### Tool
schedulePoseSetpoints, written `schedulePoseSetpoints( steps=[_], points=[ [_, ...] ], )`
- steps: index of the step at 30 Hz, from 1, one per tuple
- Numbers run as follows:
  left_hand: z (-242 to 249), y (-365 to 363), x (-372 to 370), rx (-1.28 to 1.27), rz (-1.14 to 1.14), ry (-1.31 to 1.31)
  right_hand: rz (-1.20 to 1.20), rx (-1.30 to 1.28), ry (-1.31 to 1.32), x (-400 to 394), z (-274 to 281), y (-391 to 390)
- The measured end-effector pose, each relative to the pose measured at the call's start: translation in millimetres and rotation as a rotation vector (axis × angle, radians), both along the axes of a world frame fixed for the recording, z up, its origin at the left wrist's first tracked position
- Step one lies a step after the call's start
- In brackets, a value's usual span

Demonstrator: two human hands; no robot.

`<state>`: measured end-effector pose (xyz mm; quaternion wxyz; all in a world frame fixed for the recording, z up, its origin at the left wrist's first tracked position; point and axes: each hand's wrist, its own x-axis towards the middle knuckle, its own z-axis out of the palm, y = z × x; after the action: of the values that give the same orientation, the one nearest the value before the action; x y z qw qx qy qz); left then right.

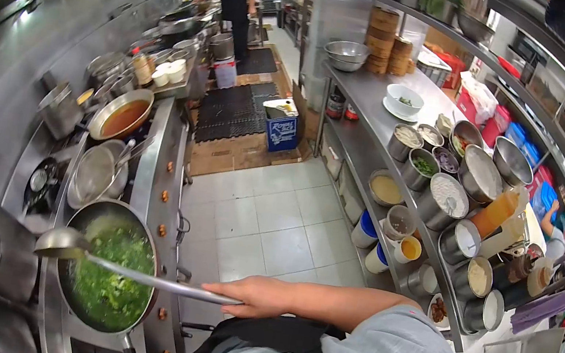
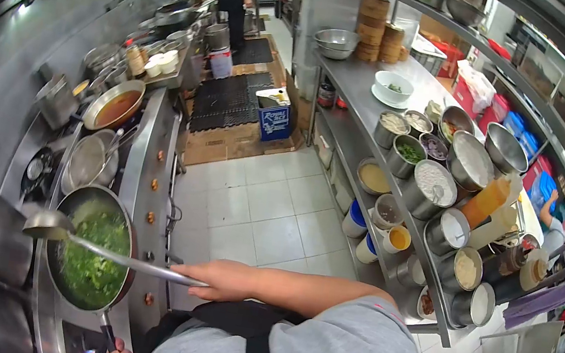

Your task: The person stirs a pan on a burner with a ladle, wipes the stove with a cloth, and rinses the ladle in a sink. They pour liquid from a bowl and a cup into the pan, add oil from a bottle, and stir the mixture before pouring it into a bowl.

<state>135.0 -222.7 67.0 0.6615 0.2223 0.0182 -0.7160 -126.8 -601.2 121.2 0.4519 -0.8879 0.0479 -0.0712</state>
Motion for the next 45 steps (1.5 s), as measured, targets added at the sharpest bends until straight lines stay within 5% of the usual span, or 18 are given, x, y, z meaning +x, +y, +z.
schedulePoseSetpoints(
  steps=[2, 4, 6, 12, 15, 24, 33, 45],
  points=[
    [2.1, -100.3, -26.8, -0.644, -0.308, 0.445, -0.075, -0.015, -0.098, -38.4, -4.3, -29.5],
    [41.7, -167.1, -31.4, -0.032, -0.179, -0.302, -0.227, 0.106, 0.085, -78.4, 9.0, -55.8],
    [41.3, -227.7, -51.3, -0.127, -0.186, -0.125, -0.319, 0.125, 0.080, -112.6, 15.8, -77.4],
    [46.7, -391.4, -76.0, -0.116, -0.430, -0.161, -0.753, 0.104, -0.030, -184.5, 21.8, -132.4],
    [49.4, -467.2, -87.6, -0.123, -0.538, -0.146, -0.900, 0.250, 0.084, -200.3, 30.8, -156.9],
    [55.9, -684.5, -105.7, -0.182, -0.897, -0.234, -1.443, 0.317, -0.193, -208.6, 24.5, -221.6],
    [74.8, -855.1, -150.7, -0.241, -1.137, -0.270, -1.720, 0.476, -0.360, -197.7, 41.8, -280.3],
    [83.8, -993.4, -250.3, -0.285, -1.191, -0.271, -1.762, 0.491, -0.445, -275.2, 59.7, -375.8]
  ],
)
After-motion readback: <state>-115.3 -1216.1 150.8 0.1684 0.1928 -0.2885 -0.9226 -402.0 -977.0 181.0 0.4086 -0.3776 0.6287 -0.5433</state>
